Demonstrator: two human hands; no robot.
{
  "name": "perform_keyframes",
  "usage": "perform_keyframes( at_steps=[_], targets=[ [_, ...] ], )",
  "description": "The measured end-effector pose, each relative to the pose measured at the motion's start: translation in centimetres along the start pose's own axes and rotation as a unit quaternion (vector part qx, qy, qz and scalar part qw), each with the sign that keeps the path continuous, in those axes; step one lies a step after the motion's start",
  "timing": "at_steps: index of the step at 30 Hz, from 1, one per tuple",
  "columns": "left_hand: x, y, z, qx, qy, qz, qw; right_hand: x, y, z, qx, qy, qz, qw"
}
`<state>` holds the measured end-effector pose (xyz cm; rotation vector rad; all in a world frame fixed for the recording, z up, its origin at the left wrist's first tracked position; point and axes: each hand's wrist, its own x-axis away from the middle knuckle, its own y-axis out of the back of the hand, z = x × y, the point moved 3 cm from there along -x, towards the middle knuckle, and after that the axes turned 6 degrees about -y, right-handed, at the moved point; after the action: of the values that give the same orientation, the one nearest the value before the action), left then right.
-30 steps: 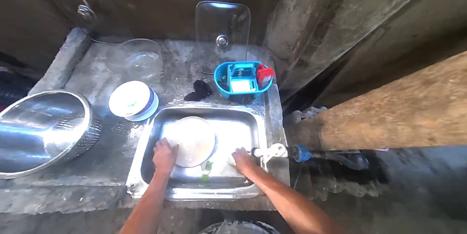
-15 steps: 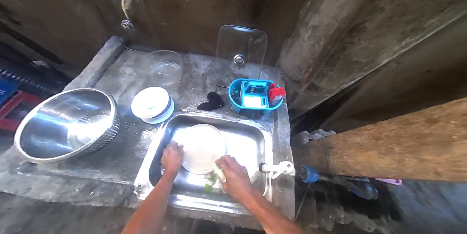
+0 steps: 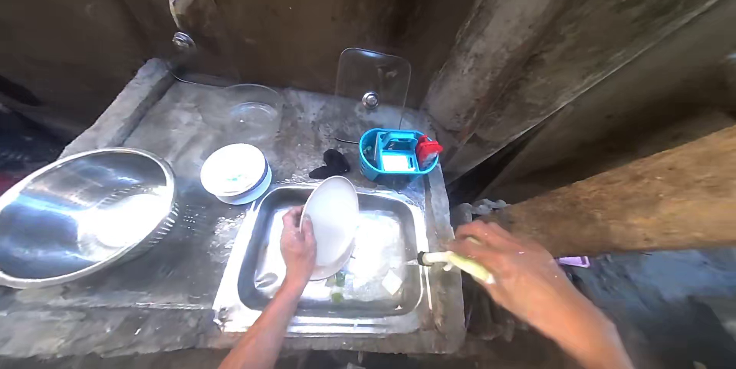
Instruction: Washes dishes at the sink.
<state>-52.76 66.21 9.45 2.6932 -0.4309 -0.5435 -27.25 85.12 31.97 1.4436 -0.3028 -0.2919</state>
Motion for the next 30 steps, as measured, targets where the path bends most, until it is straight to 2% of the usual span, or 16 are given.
perform_keyframes(
  at_steps=[2, 4, 7, 10, 11, 14, 15, 16, 18, 19, 21, 22, 24, 27, 29, 30],
  targets=[
    [1.6, -1.8, -0.5, 0.085, 0.126, 0.033, 0.988, -0.4, -0.3, -2.3, 0.020, -0.022, 0.126, 0.992],
    [3.8, -4.3, -0.9, 0.146, 0.206, 0.064, 0.966, -1.3, -1.4, -3.0, 0.016, -0.031, 0.176, 0.984],
    [6.7, -7.6, -1.5, 0.195, 0.239, 0.093, 0.947, -2.1, -2.6, -2.7, 0.016, -0.068, 0.119, 0.990],
    [8.3, -9.2, -1.9, 0.239, 0.250, 0.101, 0.933, -2.5, -2.7, -1.9, 0.036, -0.154, 0.131, 0.979],
    [8.6, -9.5, -1.7, 0.259, 0.261, 0.098, 0.925, -2.3, -2.4, -1.6, 0.039, -0.153, 0.106, 0.982],
    [9.2, -9.8, -0.3, 0.282, 0.307, 0.075, 0.906, -1.0, -1.7, 2.2, -0.010, -0.074, -0.063, 0.995],
    [9.2, -9.6, 0.0, 0.278, 0.318, 0.067, 0.904, -1.0, -2.4, 4.6, -0.062, -0.057, -0.064, 0.994],
    [8.9, -9.2, -0.1, 0.275, 0.319, 0.062, 0.905, -1.6, -3.8, 7.0, -0.132, -0.050, -0.026, 0.990],
    [8.2, -8.4, -0.6, 0.287, 0.301, 0.050, 0.908, -3.6, -10.0, 9.3, -0.228, -0.044, 0.010, 0.973],
    [8.2, -8.2, -0.7, 0.300, 0.293, 0.041, 0.907, -4.8, -14.1, 9.1, -0.260, -0.081, 0.028, 0.962],
    [8.0, -7.6, -1.4, 0.313, 0.293, 0.022, 0.903, -7.1, -21.1, 7.5, -0.353, -0.193, 0.037, 0.915],
    [7.9, -7.3, -1.7, 0.309, 0.292, 0.018, 0.905, -7.7, -23.4, 7.4, -0.405, -0.217, 0.027, 0.888],
    [7.3, -6.5, -1.5, 0.295, 0.278, 0.017, 0.914, -8.1, -24.8, 9.5, -0.462, -0.190, 0.032, 0.865],
    [7.7, -5.5, -0.6, 0.269, 0.273, 0.013, 0.924, -8.3, -26.2, 10.9, -0.437, -0.092, 0.009, 0.895],
    [8.6, -5.0, -1.7, 0.231, 0.261, 0.035, 0.937, -10.4, -26.9, 9.8, -0.363, -0.074, -0.026, 0.929],
    [9.2, -4.6, -2.3, 0.217, 0.262, 0.040, 0.940, -11.5, -27.0, 8.8, -0.328, -0.085, -0.014, 0.941]
  ],
)
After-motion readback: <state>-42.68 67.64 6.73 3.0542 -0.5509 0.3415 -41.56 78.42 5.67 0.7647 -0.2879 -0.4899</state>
